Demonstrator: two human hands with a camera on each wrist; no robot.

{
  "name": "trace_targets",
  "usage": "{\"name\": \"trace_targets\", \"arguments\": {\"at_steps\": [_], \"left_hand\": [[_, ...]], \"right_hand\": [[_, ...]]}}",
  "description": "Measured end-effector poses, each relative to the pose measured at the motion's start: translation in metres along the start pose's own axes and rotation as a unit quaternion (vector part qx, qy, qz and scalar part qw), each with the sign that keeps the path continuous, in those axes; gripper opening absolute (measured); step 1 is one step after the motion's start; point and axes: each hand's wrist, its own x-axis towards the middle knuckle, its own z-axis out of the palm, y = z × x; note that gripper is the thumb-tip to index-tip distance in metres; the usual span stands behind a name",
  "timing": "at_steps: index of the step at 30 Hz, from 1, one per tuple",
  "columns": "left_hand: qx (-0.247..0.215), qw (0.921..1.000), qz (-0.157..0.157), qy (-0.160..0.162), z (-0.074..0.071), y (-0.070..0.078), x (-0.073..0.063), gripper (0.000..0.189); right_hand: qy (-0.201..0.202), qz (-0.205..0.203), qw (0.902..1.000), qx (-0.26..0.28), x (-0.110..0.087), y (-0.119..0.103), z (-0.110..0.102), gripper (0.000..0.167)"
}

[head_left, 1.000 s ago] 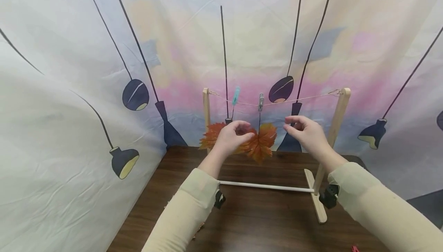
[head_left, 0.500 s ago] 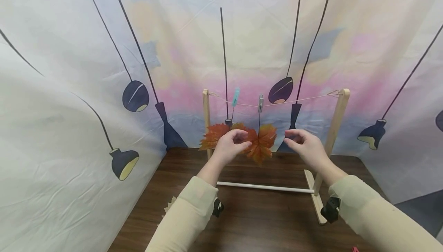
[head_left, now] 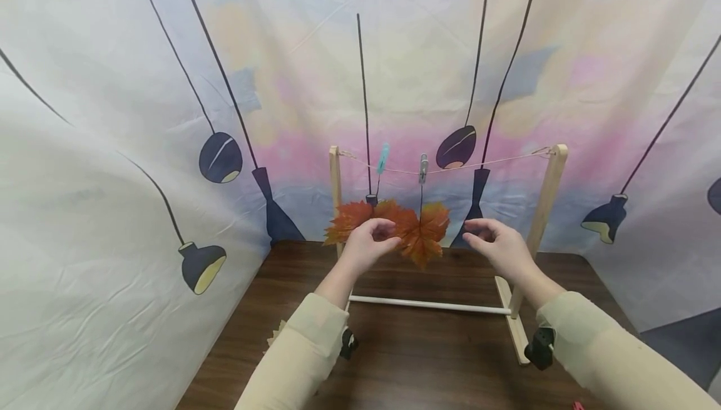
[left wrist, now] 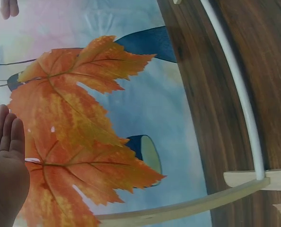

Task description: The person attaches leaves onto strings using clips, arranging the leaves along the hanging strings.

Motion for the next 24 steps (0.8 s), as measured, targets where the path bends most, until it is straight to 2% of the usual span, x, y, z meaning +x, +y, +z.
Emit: {"name": "trace_targets", "arguments": {"at_steps": [7, 16, 24], "left_hand": [[-0.019, 0.9996, -0.019, -0.007, 0.007, -0.016, -0.011, 0.032], [0.007, 0.9996, -0.026, -0.008, 0.013, -0.034, -0.027, 0.033], [0.008, 0.9992, -0.034, -0.02, 0.015, -0.051, -0.039, 0.032]], "right_hand": [[-0.002, 0.014, 0.9999, 0.001, -0.014, 0.013, 0.012, 0.035], [-0.011, 0.027, 0.9995, 0.014, -0.031, 0.034, 0.033, 0.031], [-0.011, 0.039, 0.999, 0.017, -0.043, 0.041, 0.042, 0.028]]}}
